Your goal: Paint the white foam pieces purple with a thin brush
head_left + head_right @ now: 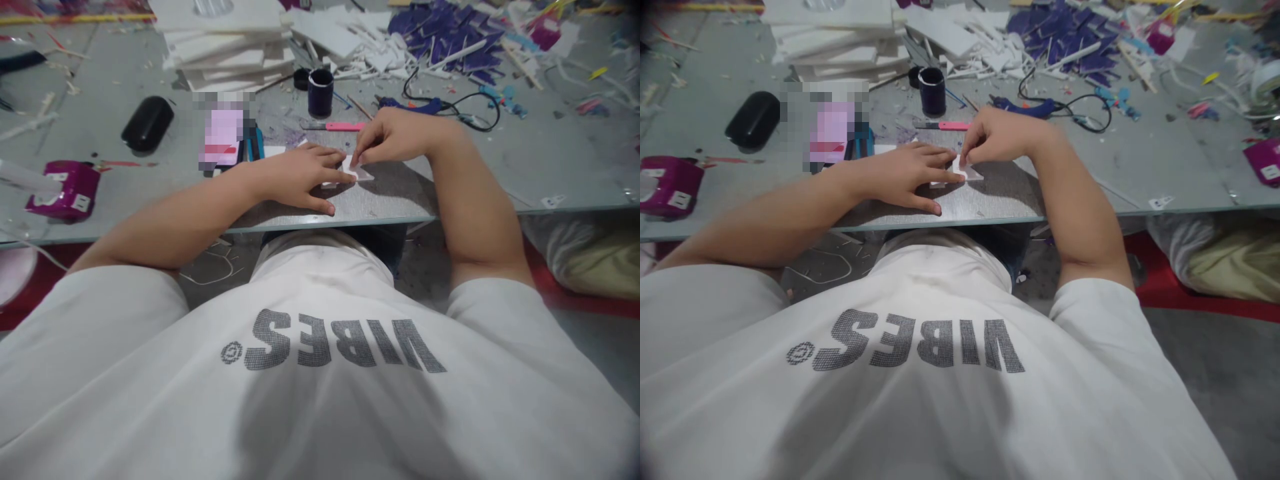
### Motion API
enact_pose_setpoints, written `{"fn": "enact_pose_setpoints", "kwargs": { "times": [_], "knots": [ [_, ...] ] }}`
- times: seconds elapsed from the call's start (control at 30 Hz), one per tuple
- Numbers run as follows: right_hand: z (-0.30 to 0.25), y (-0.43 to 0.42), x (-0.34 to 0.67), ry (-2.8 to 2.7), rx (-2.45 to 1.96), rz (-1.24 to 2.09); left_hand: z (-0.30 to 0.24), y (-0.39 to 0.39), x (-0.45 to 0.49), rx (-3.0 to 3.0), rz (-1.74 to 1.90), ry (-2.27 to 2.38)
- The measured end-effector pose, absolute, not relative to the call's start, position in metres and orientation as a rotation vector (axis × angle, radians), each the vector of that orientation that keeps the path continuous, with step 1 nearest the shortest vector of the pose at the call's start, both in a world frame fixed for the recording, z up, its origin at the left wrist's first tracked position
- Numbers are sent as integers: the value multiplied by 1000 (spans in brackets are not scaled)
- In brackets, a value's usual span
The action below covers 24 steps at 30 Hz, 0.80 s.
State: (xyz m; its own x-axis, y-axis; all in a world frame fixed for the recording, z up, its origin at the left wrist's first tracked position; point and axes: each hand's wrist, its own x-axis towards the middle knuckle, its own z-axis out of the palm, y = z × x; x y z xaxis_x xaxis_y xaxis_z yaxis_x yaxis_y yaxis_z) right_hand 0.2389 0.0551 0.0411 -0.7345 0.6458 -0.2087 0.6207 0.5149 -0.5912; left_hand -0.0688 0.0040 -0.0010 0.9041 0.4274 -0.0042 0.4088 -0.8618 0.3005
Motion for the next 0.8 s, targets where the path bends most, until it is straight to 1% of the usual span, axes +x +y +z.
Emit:
{"fn": "enact_pose_setpoints", "kwargs": {
  "times": [0.07,0.13,0.37,0.63,0.8],
  "knots": [
    [43,53,237,-2726,-1197,913,0,4,-69,2772,81,624],
    [45,50,236,-2726,-1218,880,0,3,-68,2773,77,630],
    [45,50,234,-2683,-1214,937,-3,4,-69,2775,99,640],
    [43,50,234,-2717,-1174,833,-2,4,-69,2780,97,624],
    [43,49,234,-2738,-1170,825,-2,4,-69,2795,82,625]
  ]
}}
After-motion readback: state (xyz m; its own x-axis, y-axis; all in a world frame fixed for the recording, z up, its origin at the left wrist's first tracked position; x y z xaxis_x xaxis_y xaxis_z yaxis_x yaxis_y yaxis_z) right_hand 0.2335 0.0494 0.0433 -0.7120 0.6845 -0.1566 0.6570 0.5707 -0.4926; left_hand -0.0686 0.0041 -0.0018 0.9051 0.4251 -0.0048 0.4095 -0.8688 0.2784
